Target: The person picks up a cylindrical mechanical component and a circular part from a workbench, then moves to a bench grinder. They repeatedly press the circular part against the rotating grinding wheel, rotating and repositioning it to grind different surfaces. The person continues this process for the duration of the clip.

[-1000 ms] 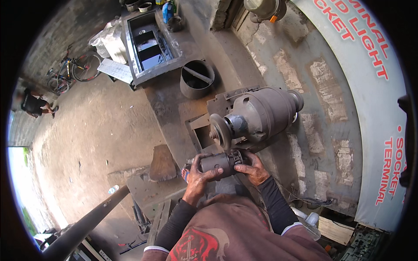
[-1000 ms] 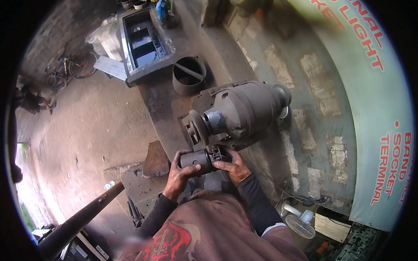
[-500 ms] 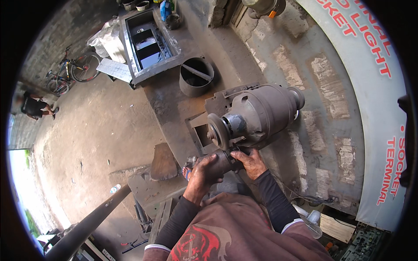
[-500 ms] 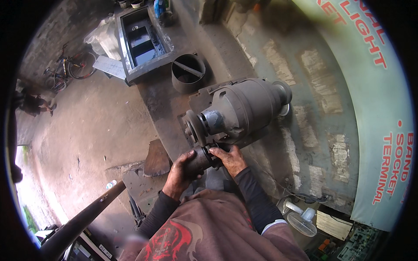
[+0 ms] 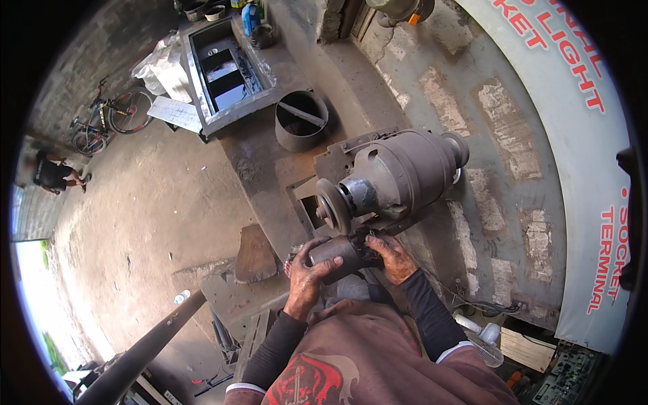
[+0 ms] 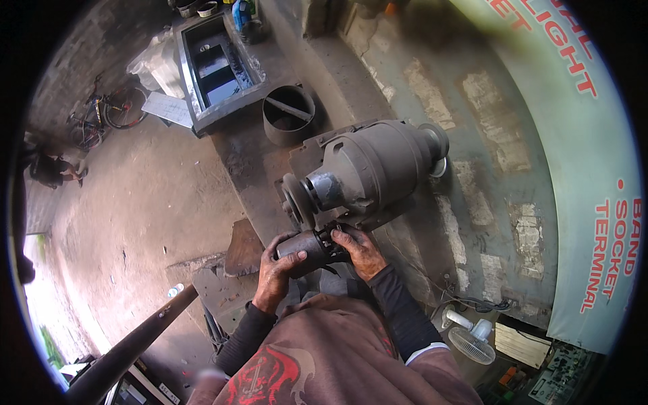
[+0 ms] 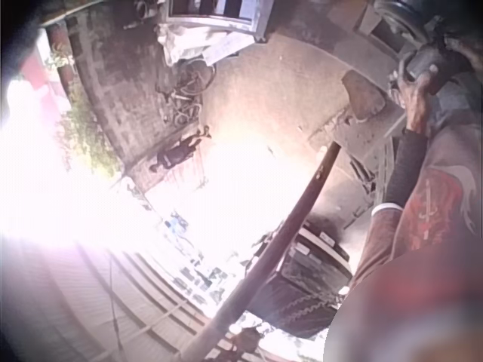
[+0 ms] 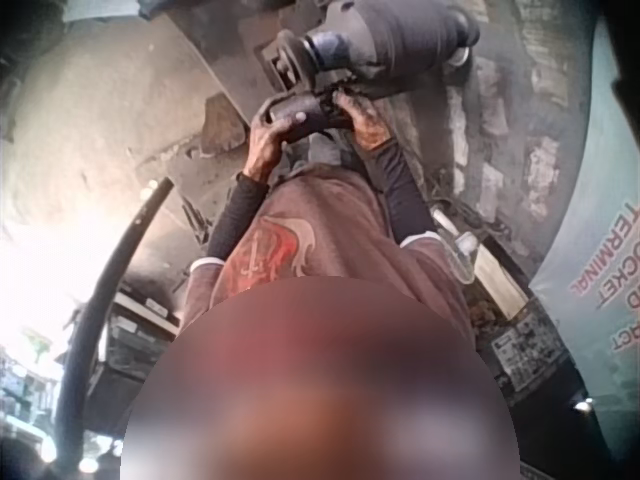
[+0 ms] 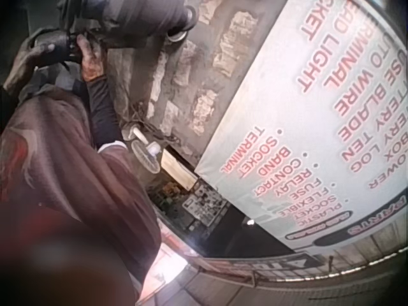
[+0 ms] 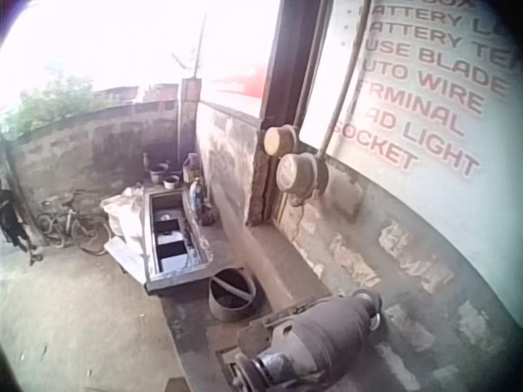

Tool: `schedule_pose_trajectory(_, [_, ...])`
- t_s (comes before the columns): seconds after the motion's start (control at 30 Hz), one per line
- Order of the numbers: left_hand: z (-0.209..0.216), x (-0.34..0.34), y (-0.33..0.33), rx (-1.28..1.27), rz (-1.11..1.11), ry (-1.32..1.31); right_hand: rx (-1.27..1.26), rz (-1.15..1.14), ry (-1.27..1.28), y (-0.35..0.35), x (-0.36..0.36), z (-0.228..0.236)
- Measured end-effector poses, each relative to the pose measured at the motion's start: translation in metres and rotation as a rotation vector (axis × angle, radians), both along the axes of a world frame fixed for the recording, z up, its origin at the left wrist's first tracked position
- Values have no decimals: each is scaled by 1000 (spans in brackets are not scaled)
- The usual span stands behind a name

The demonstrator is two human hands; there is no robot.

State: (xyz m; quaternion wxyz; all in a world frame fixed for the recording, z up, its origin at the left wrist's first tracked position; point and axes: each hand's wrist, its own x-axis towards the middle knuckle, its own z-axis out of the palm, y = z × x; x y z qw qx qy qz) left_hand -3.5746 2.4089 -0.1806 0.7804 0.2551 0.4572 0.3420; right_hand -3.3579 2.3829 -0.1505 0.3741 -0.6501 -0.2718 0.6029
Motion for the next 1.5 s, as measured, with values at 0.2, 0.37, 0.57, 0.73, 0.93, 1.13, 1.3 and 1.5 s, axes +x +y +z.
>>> schedule_pose_trajectory(0.2, [-4,2,1,-147,12,-132,-16,-119,171,2,-1,-17])
schedule_pose_trajectory(0.37, [-6,8,4,-255,22,-209,-35,-136,74,11,-5,-21])
schedule_pose_trajectory(0.57, [-16,11,4,-509,97,-260,-226,-225,-127,14,-8,-35])
schedule_pose_trajectory(0.73, [-14,1,-2,-170,-67,-79,60,134,-259,-3,10,-61])
schedule_pose_trajectory(0.93, [-3,-2,-2,97,-89,117,288,376,-308,-10,22,-48])
schedule_pose_trajectory(1.13, [-12,2,-1,-100,8,-26,15,35,223,-1,10,-11])
schedule_pose_trajectory(1.3, [-21,5,1,-202,15,-108,4,-37,280,5,3,-21])
schedule_pose_trajectory(1.5, [-26,1,13,-438,-22,-200,80,32,148,7,6,-35])
